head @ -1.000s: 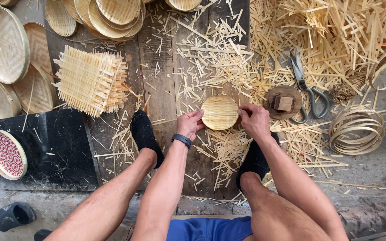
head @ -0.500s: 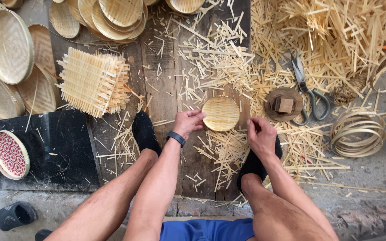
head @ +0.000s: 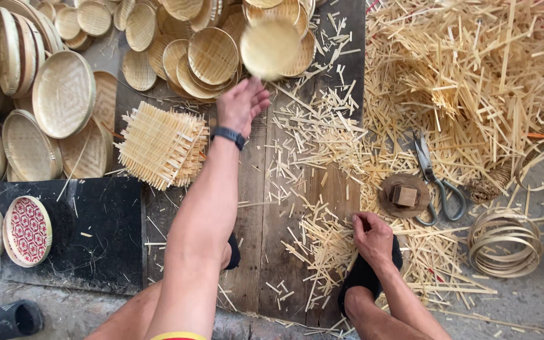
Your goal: The person weaves thin bamboo strips into a square mat by hand, trims it into a circular shape using shears, and secures the woven piece into a pre-made bamboo rim to create a small plate or shallow basket.
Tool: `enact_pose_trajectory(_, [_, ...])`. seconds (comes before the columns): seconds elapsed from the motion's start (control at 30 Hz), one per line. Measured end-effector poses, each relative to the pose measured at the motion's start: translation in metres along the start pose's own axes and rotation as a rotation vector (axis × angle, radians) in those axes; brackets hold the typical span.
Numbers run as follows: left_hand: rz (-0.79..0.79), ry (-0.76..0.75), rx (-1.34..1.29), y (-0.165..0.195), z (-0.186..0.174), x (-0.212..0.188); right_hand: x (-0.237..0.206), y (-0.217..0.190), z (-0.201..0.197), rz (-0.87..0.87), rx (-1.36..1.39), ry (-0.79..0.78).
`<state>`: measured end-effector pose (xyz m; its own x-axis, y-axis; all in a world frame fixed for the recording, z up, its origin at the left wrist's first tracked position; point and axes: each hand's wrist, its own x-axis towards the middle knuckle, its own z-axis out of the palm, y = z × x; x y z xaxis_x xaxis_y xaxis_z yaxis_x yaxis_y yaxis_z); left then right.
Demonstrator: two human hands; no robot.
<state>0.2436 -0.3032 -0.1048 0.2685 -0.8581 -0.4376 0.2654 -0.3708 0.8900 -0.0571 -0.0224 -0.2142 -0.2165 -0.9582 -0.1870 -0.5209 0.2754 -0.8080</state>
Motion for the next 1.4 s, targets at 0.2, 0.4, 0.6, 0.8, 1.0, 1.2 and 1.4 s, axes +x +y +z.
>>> enact_pose_trajectory(0.2, [-0.111,-0.164,0.119,-0.013,0.022,-0.031,0.011,0.014,-0.007,-0.121,-0.096,0.134])
enact_pose_trajectory(0.4, [-0.41,-0.202,0.219,-0.14,-0.003,-0.115,0.063,0.037,-0.061,-0.225,-0.862,0.348])
enact_pose_trajectory(0.6, [-0.523,-0.297,0.212,-0.207,-0.002,-0.179,0.076,0.024,-0.073,0.136,-0.379,0.015])
enact_pose_trajectory(0.8, [-0.528,-0.33,0.053,-0.206,0.026,-0.178,0.053,-0.015,-0.054,0.351,0.825,-0.238])
enact_pose_trajectory(1.0, [-0.16,-0.189,-0.056,-0.203,-0.006,-0.15,0.042,-0.037,0.0,0.446,0.771,-0.366])
enact_pose_trajectory(1.2, [0.219,0.076,0.646,-0.167,-0.083,-0.1,0.04,-0.027,0.036,0.348,0.561,-0.322])
enact_pose_trajectory(1.4, [0.374,0.893,1.127,-0.044,-0.262,-0.022,0.017,-0.006,0.025,0.358,0.393,-0.233])
